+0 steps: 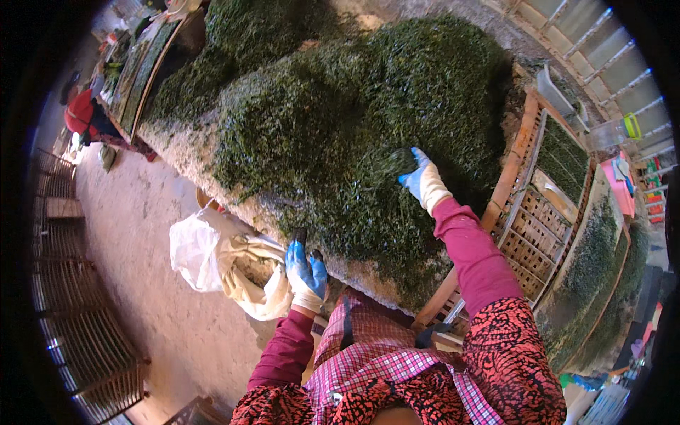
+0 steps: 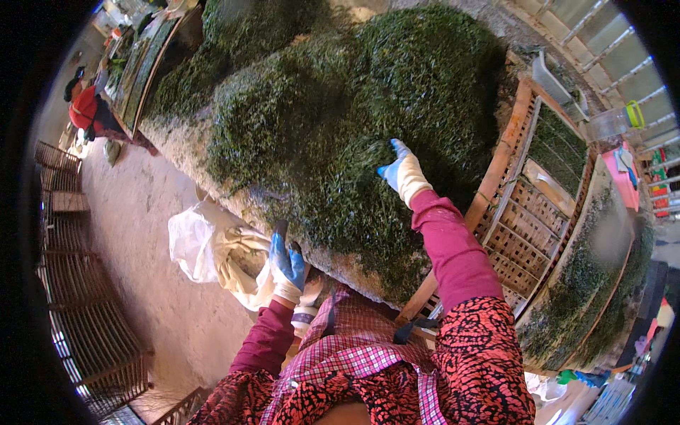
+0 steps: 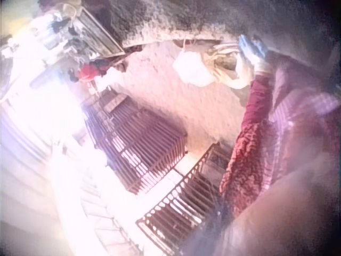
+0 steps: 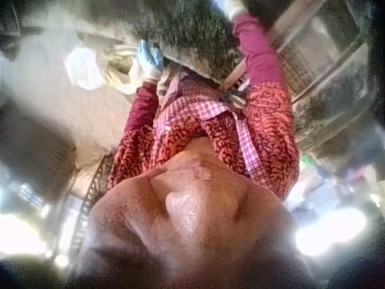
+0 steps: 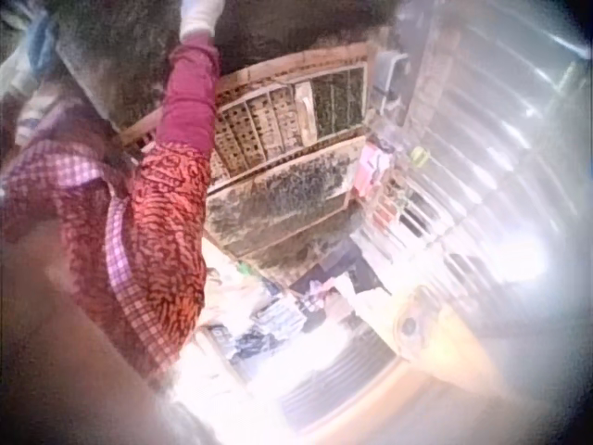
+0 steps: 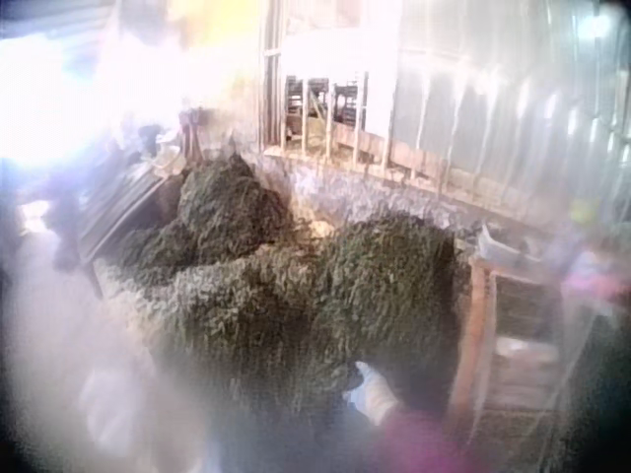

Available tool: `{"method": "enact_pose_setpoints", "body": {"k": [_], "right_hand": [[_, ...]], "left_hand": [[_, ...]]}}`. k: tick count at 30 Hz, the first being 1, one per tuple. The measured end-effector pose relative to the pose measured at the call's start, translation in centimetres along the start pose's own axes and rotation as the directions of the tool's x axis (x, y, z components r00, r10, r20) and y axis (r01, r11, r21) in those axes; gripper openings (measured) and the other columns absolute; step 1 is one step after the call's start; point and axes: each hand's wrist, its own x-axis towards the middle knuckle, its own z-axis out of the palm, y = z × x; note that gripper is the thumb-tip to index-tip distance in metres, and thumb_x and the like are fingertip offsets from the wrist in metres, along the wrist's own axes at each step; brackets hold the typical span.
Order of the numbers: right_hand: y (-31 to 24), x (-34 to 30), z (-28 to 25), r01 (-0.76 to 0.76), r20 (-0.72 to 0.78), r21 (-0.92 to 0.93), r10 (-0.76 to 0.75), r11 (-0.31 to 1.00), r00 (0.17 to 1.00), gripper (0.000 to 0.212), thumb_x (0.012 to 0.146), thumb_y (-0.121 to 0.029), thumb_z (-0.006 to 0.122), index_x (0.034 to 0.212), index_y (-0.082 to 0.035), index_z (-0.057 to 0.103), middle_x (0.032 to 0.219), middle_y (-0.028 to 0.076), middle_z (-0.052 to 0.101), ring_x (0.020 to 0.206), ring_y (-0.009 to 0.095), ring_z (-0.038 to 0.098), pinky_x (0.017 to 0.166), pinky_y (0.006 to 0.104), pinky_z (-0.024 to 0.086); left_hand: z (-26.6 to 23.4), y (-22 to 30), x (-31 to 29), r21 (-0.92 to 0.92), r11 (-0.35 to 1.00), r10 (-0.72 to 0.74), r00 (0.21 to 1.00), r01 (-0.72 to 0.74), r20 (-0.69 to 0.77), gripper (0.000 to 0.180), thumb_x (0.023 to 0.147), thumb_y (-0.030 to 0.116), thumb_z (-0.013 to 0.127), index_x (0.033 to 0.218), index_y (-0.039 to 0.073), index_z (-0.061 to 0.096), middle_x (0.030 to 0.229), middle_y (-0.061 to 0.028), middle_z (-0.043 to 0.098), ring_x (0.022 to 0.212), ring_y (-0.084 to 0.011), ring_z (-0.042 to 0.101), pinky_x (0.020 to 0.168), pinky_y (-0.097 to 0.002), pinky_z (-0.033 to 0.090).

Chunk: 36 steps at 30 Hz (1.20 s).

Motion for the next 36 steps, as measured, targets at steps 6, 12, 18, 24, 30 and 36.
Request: {"method": "enact_pose_setpoints", "body": {"k": [6,12,18,24,30,36], "right_hand": [[-11.2,-1.4,-10.5,-0.022,0.027,0.813,-0.001,0.582,1.0,0.051,0.096,0.0,0.041,0.146,-0.012,0.038,0.097,0.02,0.067,0.07,0.024,0.063,0.071,0.0301,0.056],[-23.4,-5.3,-23.4,0.734,-0.167,0.392,-0.742,0.555,0.65,0.028,0.095,-0.015,0.054,0.119,-0.001,0.059,0.101,0.011,0.065,0.092,0.022,0.063,0.087,0.0351,0.054],[-31.8,-8.3,-18.1,0.237,-0.071,-0.672,-0.379,0.701,0.923,0.045,0.086,-0.004,0.065,0.129,0.0,0.057,0.122,0.015,0.066,0.106,0.028,0.068,0.097,0.0342,0.054],[-30.7,-9.9,-14.4,0.49,0.378,-0.741,-0.317,0.46,0.87,0.075,0.068,0.001,0.078,0.138,-0.008,0.052,0.128,0.017,0.061,0.118,0.033,0.06,0.1,0.0388,0.05],[-33.5,-13.8,-12.1,0.826,0.636,-0.529,-0.554,0.195,0.538,0.067,0.069,-0.005,0.073,0.134,-0.014,0.059,0.122,0.017,0.063,0.11,0.036,0.063,0.09,0.0422,0.053],[-28.1,-11.1,-12.9,0.764,0.49,-0.61,-0.658,0.21,0.572,0.065,0.07,-0.001,0.07,0.133,-0.014,0.059,0.121,0.016,0.062,0.108,0.037,0.063,0.091,0.043,0.053]], "left_hand": [[2.5,-1.6,2.7,-0.268,0.936,-0.185,0.967,0.228,0.177,0.048,0.087,0.015,0.046,0.132,0.0,0.057,0.116,-0.021,0.066,0.098,-0.0359,0.063,0.089,-0.0397,0.049],[2.9,2.4,7.0,-0.462,0.861,-0.128,0.969,0.215,0.213,0.043,0.096,0.018,0.046,0.133,-0.001,0.057,0.115,-0.0164,0.068,0.098,-0.0234,0.065,0.09,-0.0329,0.049],[2.2,9.8,15.7,-0.846,0.534,0.021,1.0,0.007,0.021,0.043,0.107,0.023,0.037,0.137,-0.005,0.051,0.134,-0.015,0.06,0.123,-0.0227,0.056,0.109,-0.0348,0.039],[0.6,14.0,25.0,-0.948,0.014,0.315,0.898,0.319,0.307,0.048,0.108,0.029,0.034,0.148,0.004,0.041,0.15,-0.0149,0.045,0.138,-0.0249,0.043,0.117,-0.0387,0.028],[0.7,15.3,25.6,-0.721,0.045,0.585,0.567,0.692,0.58,0.045,0.104,0.027,0.043,0.143,0.005,0.046,0.136,-0.0128,0.057,0.122,-0.0263,0.056,0.108,-0.0414,0.042],[1.1,14.8,21.0,-0.739,0.018,0.735,0.492,0.674,0.466,0.064,0.096,0.041,0.059,0.147,0.006,0.041,0.144,-0.0131,0.051,0.128,-0.0283,0.052,0.111,-0.042,0.041]]}}
